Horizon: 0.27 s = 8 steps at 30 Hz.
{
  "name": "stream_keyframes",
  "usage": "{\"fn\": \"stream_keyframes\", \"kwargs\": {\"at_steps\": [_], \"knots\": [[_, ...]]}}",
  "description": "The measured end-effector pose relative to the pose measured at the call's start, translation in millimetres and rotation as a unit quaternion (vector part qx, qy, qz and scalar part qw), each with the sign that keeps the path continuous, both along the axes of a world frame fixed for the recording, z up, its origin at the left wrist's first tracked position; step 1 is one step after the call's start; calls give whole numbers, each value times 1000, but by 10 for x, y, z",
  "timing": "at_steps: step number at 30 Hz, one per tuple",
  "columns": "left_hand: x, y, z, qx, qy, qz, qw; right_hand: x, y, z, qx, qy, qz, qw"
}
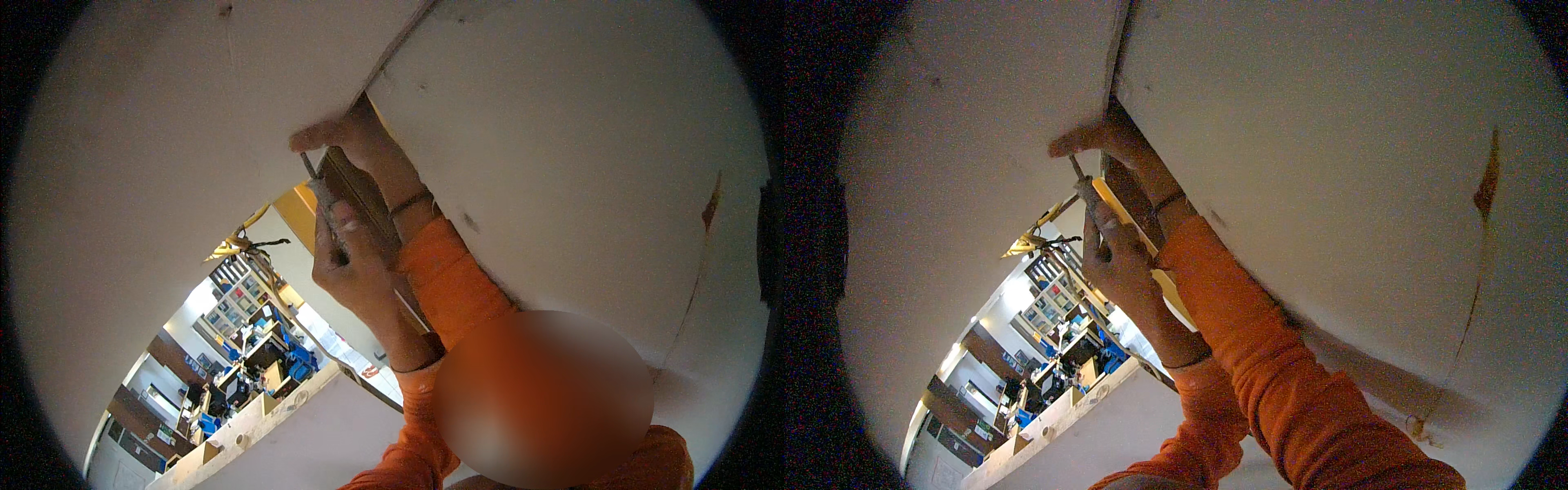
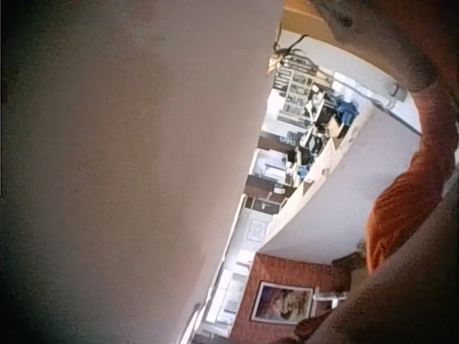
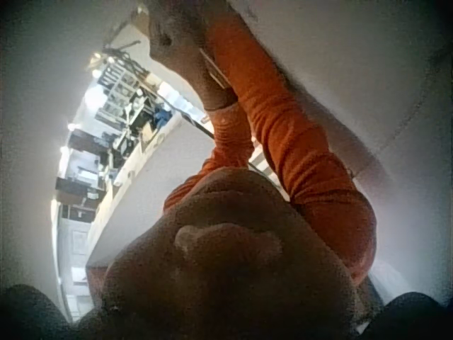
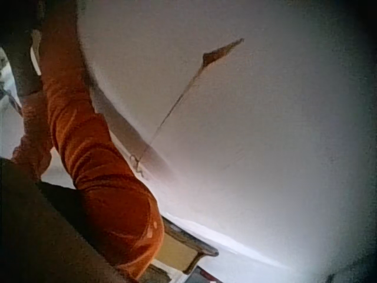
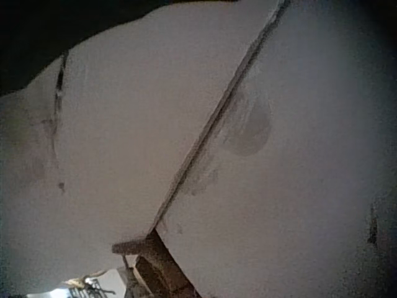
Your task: The person uses a putty knife to scrape and remove material from a damaged ceiling area. They repeatedly apply pressure and scrape along the edges of the opening, occasionally adjusting their grip and position to reach different sections of the ceiling.
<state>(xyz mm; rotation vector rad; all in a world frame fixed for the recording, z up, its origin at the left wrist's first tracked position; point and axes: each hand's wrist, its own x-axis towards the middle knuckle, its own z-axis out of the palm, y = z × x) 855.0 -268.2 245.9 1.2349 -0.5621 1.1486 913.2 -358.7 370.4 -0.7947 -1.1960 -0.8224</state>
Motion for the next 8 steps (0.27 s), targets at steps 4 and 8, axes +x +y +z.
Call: {"fn": "stream_keyframes", "kwargs": {"at_steps": [4,8], "knots": [[83,124,19,-33,16,-281,959,-74,30,25,-10,-8,-21,1000],[360,373,-10,73,-1,-647,759,90,9,36,-42,5,-30,999]]}}
